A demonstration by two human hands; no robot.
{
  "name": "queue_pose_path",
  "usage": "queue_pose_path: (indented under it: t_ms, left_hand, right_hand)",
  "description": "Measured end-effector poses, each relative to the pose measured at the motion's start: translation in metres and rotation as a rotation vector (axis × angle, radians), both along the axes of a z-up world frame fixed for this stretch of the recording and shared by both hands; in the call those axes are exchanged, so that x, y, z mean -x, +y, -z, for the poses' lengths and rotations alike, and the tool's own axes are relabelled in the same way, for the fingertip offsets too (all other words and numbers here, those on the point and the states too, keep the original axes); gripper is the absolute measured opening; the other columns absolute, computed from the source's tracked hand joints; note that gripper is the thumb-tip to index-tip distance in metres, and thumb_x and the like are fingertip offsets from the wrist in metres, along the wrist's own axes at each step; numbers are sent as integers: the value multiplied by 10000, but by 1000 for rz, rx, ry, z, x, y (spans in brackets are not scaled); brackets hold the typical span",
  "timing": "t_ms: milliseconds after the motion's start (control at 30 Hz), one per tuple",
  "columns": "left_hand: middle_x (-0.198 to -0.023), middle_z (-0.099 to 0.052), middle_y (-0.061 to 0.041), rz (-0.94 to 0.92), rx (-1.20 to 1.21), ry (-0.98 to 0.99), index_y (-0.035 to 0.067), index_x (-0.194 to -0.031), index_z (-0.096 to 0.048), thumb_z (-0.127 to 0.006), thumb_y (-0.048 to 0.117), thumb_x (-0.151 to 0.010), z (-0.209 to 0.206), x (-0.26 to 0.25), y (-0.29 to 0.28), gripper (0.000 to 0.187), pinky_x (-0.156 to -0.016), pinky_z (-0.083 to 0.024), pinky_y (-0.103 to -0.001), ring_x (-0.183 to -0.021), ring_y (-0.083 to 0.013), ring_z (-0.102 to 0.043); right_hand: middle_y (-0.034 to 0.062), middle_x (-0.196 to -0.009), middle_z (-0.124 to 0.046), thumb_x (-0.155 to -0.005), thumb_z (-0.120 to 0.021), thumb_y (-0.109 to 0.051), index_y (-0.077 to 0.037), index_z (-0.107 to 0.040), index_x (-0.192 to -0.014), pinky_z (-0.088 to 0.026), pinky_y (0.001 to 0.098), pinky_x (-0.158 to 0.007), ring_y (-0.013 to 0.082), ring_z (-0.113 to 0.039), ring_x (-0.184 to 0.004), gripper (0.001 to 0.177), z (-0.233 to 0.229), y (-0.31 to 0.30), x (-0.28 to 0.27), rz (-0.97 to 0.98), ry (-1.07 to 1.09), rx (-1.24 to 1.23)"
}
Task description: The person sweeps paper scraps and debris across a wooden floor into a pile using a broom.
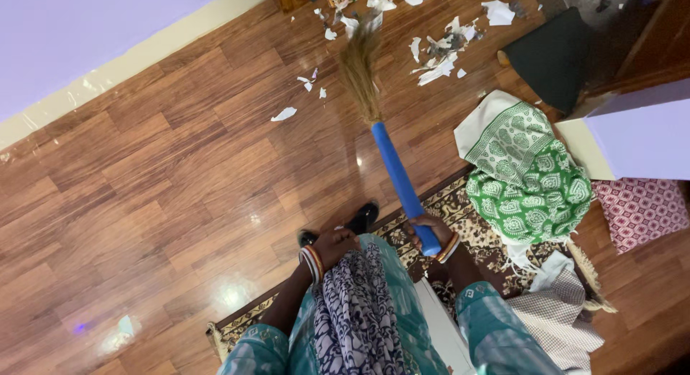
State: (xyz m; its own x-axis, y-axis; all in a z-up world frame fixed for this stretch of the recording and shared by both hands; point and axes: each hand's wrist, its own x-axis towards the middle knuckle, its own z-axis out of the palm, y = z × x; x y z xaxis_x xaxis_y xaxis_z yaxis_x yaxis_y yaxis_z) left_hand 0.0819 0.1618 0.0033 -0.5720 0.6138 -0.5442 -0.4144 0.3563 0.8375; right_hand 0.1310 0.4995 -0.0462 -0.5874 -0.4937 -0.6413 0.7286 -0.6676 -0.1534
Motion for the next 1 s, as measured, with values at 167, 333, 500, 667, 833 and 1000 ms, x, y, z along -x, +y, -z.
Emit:
queue_pose_path:
  t_ms: [167, 333, 500, 667, 833, 1000]
  left_hand:
    - [-941, -764, -81, -7, -10, 10, 36, -941, -752, -567, 311, -1014, -3, -7, -18, 339, -892, -542, -319, -917, -169, -697]
    - [-907, -738, -63, -115, -55, -21, 32, -1004, -716, -593, 280, -1004, -1, -14, -30, 277, -835, -523, -315, -870, -143, -653]
    - [-894, -752, -57, -176, -56, -66, 13, -973, -716, -619, 272, -988, 5, -23, -37, 277, -833, -547, -304, -861, -139, -688]
    - [-899, -748, -77, -197, 20, 0, 11, -947, -743, -594, 302, -1012, 1, -36, -46, 333, -844, -542, -311, -875, -149, -689]
    - [-922, -764, -76, -186, 51, 21, 31, -942, -761, -579, 295, -995, 8, -46, -48, 325, -865, -543, -315, -902, -152, -697]
    - [-957, -754, -81, -181, -77, 11, 25, -960, -733, -573, 270, -1011, 21, -47, -30, 297, -911, -533, -307, -950, -153, -691]
  right_hand:
    - [153, -779, -631, -974, -687, -98, 77, -470, -1135, -539, 327, -448, 232, -636, -568, 321, -19, -53, -12, -258, 37, -127]
    - [142, -690, -643, -824, -686, -116, -54, -574, -1021, -519, 350, -410, 253, -622, -482, 236, 4, -127, 23, -490, 61, -240]
    - [114, -725, -652, -904, -708, -185, 49, -593, -1010, -540, 317, -469, 212, -635, -540, 282, 93, -184, 25, -347, -56, -140]
    - [162, -728, -633, -873, -700, -193, 22, -579, -987, -574, 336, -502, 245, -637, -554, 271, 118, -121, 61, -142, -2, -113]
    - [140, -767, -615, -889, -673, -115, -22, -528, -1017, -582, 321, -536, 237, -664, -621, 214, 72, -65, 113, 91, -133, -104]
    - [144, -742, -615, -904, -669, -165, 0, -539, -1029, -565, 330, -480, 239, -632, -561, 244, -11, -50, 78, -19, 142, -363]
